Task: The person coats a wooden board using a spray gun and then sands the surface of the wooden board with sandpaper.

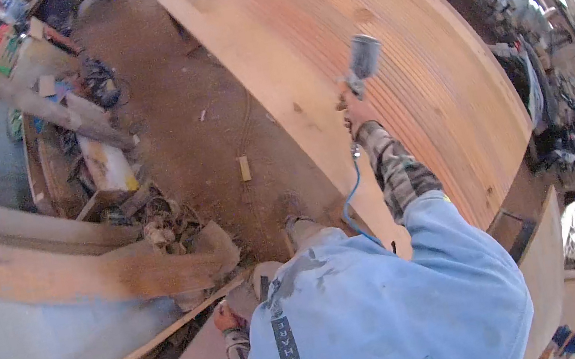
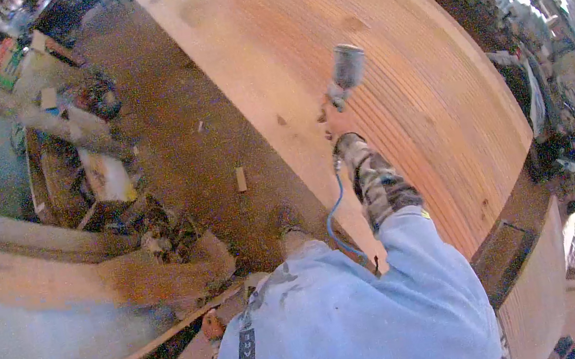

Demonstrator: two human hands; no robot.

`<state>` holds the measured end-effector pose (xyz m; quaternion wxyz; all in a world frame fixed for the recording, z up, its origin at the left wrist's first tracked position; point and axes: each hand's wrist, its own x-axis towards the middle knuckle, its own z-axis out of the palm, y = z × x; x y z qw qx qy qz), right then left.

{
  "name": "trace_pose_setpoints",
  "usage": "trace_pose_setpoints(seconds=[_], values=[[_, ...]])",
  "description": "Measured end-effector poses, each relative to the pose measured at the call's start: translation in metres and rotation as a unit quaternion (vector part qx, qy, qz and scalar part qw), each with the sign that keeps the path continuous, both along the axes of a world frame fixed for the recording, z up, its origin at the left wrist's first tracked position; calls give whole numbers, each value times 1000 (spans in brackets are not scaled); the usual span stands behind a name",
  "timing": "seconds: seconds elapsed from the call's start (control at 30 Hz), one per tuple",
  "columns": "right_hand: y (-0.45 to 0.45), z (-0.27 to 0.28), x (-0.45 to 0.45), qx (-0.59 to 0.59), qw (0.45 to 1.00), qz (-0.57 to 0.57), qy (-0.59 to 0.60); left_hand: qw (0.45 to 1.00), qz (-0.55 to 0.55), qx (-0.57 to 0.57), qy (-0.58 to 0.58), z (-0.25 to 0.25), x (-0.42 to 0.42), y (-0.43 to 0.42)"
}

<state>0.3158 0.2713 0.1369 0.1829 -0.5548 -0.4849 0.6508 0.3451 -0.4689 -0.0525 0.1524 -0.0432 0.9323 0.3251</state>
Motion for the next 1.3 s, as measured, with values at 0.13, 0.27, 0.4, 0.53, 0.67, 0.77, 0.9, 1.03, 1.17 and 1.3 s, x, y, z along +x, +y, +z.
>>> trace_pose_setpoints(seconds=[0.13,0.27,0.4,0.53,0.67,0.77,0.9,1.03,1.17,1.3], values=[[-30,34,-21,53,998,43,-2,991,39,92,-86,-4,-83,42],[-48,36,33,50,997,-38,-42,985,-16,73,-157,37,-146,107],[-82,15,147,100,964,-211,-124,948,-283,128,-62,-9,-236,129],[-174,-2,261,178,855,-439,-210,894,-434,-29,-106,10,-328,179],[-280,56,298,-57,787,-615,11,902,-400,23,-160,33,-399,252],[-293,79,286,-81,753,-647,87,904,-383,19,-188,7,-457,299],[-256,80,275,-13,768,-640,23,912,-362,17,-192,103,-416,399],[-159,65,255,-1,842,-540,17,874,-480,60,-43,56,-416,443],[-77,54,183,-51,921,-384,44,890,-435,121,-57,78,-353,455],[2,36,82,-70,971,-227,-8,898,-429,11,-102,131,-322,447]])
